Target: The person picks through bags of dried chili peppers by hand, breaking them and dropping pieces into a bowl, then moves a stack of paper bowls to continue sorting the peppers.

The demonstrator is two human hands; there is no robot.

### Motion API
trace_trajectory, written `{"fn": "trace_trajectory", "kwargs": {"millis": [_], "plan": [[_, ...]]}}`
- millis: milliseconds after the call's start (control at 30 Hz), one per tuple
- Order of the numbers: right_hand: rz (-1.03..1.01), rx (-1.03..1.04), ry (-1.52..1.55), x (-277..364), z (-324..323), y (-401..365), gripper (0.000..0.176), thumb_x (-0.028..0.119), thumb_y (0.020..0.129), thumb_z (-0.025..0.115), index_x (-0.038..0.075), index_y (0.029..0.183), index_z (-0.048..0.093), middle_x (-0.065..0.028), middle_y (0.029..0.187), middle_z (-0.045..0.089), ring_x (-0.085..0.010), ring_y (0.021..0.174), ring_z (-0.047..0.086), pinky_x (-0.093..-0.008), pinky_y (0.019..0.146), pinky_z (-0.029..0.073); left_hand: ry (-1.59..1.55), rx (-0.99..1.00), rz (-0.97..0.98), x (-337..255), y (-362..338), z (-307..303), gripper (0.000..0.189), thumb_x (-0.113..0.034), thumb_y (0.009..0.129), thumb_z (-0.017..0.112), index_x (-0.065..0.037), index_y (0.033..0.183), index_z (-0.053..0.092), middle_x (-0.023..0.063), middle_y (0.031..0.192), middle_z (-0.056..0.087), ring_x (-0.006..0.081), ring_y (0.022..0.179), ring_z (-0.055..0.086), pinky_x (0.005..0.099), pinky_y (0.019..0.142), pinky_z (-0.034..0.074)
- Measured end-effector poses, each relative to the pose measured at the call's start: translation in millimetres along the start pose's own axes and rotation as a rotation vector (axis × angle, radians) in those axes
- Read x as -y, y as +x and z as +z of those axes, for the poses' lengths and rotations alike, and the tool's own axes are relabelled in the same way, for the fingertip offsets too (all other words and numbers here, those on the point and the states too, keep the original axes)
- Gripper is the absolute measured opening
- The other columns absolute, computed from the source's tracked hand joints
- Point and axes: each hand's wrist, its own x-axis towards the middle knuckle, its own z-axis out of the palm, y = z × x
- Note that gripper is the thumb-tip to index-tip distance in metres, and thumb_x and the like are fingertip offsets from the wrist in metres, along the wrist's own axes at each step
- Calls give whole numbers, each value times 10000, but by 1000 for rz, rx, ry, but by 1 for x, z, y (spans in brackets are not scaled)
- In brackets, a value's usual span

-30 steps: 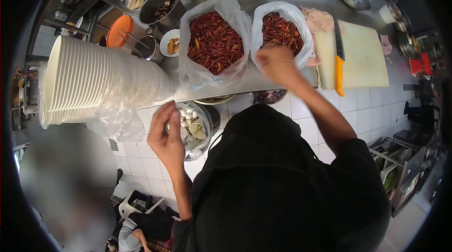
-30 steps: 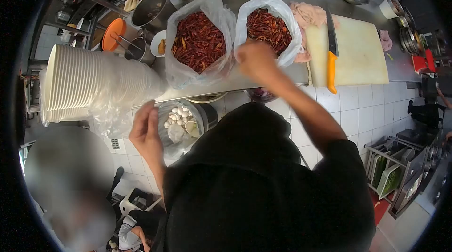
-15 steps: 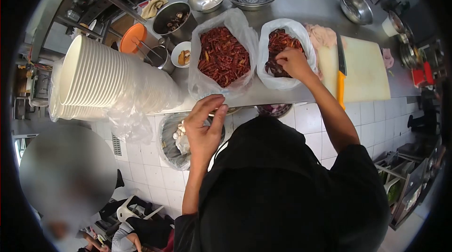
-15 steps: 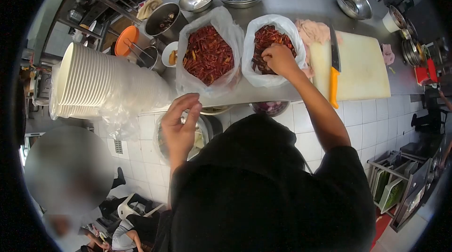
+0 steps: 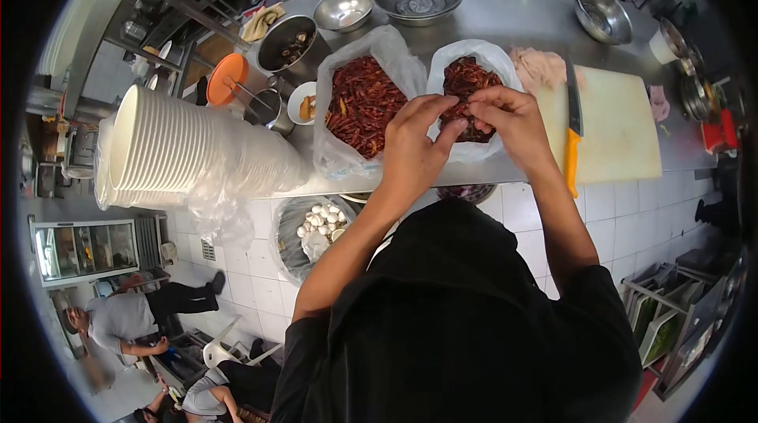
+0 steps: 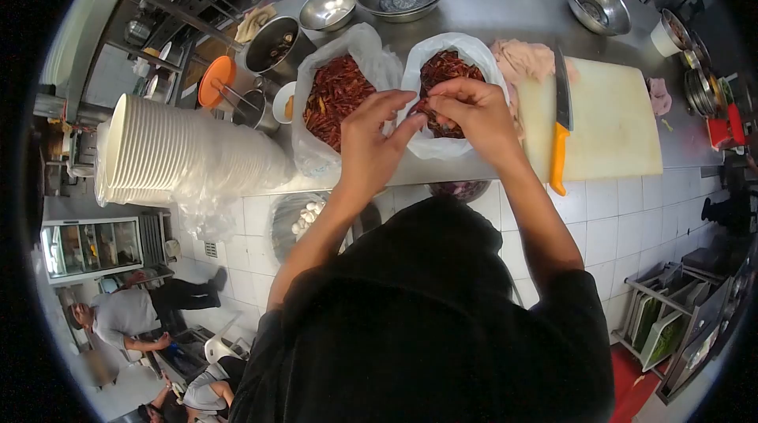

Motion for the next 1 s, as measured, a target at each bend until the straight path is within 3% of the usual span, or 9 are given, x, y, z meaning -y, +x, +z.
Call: {"fn": "trace_trajectory", "kwargs": {"millis": [167,267,367,467,567,733,767,967,1000], "plan": [[-38,102,-36,10,5,-4,128,39,883,690,-18,995,713,-27,842,698,-67,713,611,-213,648,493,-69,-20,-67,-3,0,1,200,-44,822,758,0,1015,730,119,883,714,191,709,667,285,676,522],[-84,114,-171,10,10,-4,118,34,886,677,-29,980,711,-23,826,694,-63,714,605,-219,651,492,-2,-5,-101,-6,-2,-6,173,-45,835,738,-2,1003,732,152,876,710,272,762,700,324,694,534],[-129,151,-248,10,18,0,103,32,883,670,-35,954,704,-11,797,676,-59,706,587,-229,641,484,-87,-49,-103,-2,-6,-9,153,-37,852,722,4,999,733,146,873,720,213,750,694,296,687,526],[-125,247,-227,8,21,5,98,45,882,665,-32,935,696,-1,776,655,-63,695,572,-237,637,473,-269,-33,-395,-1,-13,-14,130,-32,869,716,17,988,736,101,850,731,135,741,663,265,686,514],[-50,386,-132,6,24,10,110,67,889,655,-24,942,691,0,778,645,-73,695,564,-239,643,463,-490,0,-516,0,-15,-26,118,-30,878,717,28,978,738,50,827,720,83,744,620,248,683,506],[93,603,58,-8,24,21,114,101,933,649,18,1008,669,-18,868,648,-82,748,576,-233,681,469,-525,45,-556,15,-27,-39,110,-25,881,713,31,973,739,33,802,701,76,731,604,237,684,498],[104,543,30,-8,24,20,113,105,937,645,20,1007,669,-19,865,648,-80,748,576,-232,679,469,-509,30,-569,19,-28,-41,115,-29,881,714,32,975,738,36,793,698,75,728,601,236,682,497],[113,206,-36,-17,29,12,115,107,945,626,20,1002,674,-16,830,650,-72,720,575,-218,660,468,233,-40,-64,98,-21,-59,222,-23,769,742,-18,991,745,124,960,722,237,766,685,333,715,536],[87,175,-56,-19,32,10,112,92,937,624,15,991,684,-17,823,654,-73,709,578,-219,650,467,250,-12,-218,88,-21,-66,253,-15,737,733,-36,989,750,144,1058,713,322,899,693,365,805,542]]}}
